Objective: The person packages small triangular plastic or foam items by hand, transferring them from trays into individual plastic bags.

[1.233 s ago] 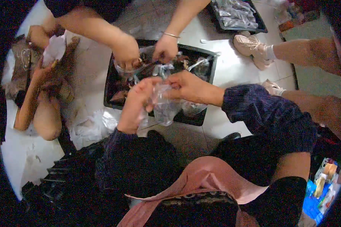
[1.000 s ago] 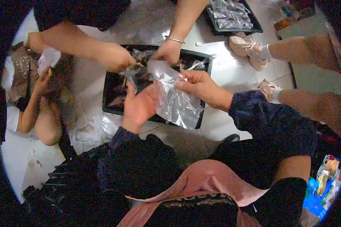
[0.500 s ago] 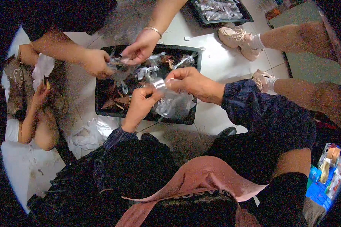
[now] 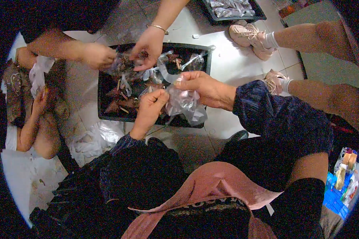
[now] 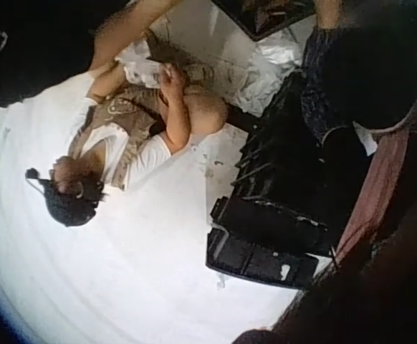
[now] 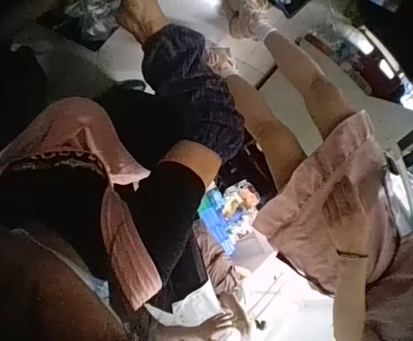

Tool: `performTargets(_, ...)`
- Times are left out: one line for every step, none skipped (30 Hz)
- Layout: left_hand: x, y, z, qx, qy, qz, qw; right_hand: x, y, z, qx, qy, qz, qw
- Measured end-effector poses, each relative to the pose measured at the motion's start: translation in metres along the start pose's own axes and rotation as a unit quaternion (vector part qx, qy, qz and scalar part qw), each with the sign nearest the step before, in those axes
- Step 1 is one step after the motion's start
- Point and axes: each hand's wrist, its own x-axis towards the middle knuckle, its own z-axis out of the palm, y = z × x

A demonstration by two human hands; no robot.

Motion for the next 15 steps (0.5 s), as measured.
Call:
performTargets(-0.001, -0.001, -0.003, 0.037, 0.010, 0.015, 0.999, 0.001, -0.001, 0.001, -0.002, -0.001, 0.003, 1.000)
performTargets(-0.002, -0.002, -0.004, 0.073, 0.021, 0.030, 0.997, 0.001, 0.000, 0.001, -0.002, -0.002, 0.004, 1.000)
performTargets(-0.002, -0.003, -0.005, 0.074, 0.022, 0.030, 0.997, 0.001, 0.000, 0.001, 0.008, -0.025, 0.003, 1.000)
performTargets(0.000, -0.005, -0.004, 0.072, 0.060, 0.090, 0.991, 0.002, 0.001, 0.003, 0.020, -0.047, 0.003, 0.999)
performTargets(0.000, -0.006, -0.004, 0.071, 0.098, 0.151, 0.981, 0.003, 0.001, 0.004, 0.021, -0.049, 0.005, 0.999)
performTargets(-0.003, -0.006, -0.005, 0.072, 0.100, 0.149, 0.981, 0.002, 0.000, 0.007, 0.008, -0.027, 0.019, 0.999)
performTargets(-0.002, -0.001, -0.002, -0.142, 0.094, 0.080, 0.982, -0.004, -0.005, 0.008, -0.007, 0.006, 0.028, 1.000)
performTargets(0.000, 0.003, 0.001, -0.348, 0.081, 0.005, 0.934, -0.006, -0.006, -0.004, -0.009, 0.014, 0.024, 1.000)
performTargets(-0.004, -0.005, -0.016, -0.453, 0.027, 0.030, 0.891, 0.001, -0.006, -0.022, -0.095, -0.038, 0.051, 0.993)
performTargets(-0.003, -0.004, -0.017, -0.455, 0.023, 0.029, 0.890, 0.002, -0.004, -0.043, -0.181, -0.074, 0.076, 0.978)
performTargets(-0.004, -0.002, -0.016, -0.475, 0.009, 0.007, 0.880, 0.001, -0.001, -0.062, -0.265, -0.019, 0.095, 0.959)
performTargets(-0.009, 0.003, -0.018, -0.491, 0.003, -0.013, 0.871, -0.001, -0.004, -0.059, -0.266, -0.022, 0.095, 0.959)
performTargets(-0.013, 0.010, -0.007, -0.462, 0.049, -0.056, 0.884, -0.006, -0.008, -0.055, -0.361, 0.024, 0.053, 0.931)
performTargets(-0.012, 0.004, -0.007, -0.462, 0.050, -0.056, 0.884, -0.009, -0.012, -0.053, -0.451, 0.070, 0.009, 0.890)
performTargets(-0.012, -0.003, -0.008, -0.346, -0.029, -0.065, 0.936, -0.002, -0.009, -0.062, -0.480, 0.054, -0.134, 0.865)
